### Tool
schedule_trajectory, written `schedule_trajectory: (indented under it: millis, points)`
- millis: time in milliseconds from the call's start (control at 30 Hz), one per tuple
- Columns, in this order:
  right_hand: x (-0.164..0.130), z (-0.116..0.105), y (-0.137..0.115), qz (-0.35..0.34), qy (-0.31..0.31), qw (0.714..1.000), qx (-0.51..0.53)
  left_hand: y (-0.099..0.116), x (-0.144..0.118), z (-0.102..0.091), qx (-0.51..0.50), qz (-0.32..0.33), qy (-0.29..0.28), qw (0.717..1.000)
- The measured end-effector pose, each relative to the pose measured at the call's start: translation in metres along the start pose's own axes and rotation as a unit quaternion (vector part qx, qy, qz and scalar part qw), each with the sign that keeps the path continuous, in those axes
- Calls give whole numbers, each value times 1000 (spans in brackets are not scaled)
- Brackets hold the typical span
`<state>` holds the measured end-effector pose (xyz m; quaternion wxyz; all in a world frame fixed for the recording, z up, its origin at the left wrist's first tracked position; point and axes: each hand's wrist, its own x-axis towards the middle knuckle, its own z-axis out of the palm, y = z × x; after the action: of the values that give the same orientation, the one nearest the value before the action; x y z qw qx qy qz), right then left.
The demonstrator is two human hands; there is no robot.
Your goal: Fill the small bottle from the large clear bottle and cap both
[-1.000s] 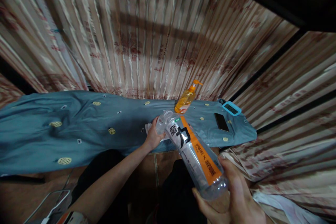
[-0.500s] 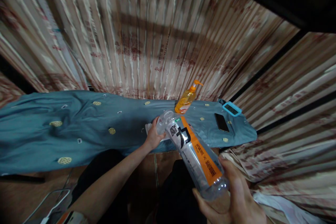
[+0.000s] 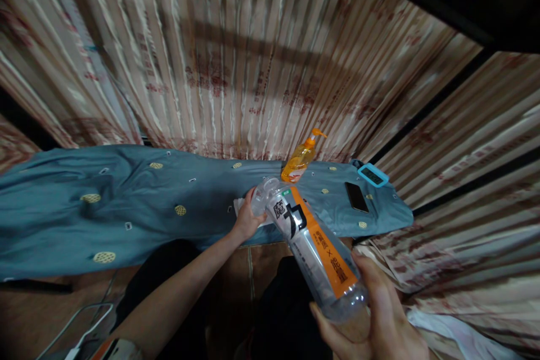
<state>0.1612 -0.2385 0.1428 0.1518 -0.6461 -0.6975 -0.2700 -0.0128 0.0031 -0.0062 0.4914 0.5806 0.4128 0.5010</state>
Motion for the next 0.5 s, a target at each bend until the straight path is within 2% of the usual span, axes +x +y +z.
schedule_trajectory:
  millis: [500]
  points:
    - [1, -4, 0, -7, 5, 1000, -11, -9, 1, 3, -18, 1, 11, 1000]
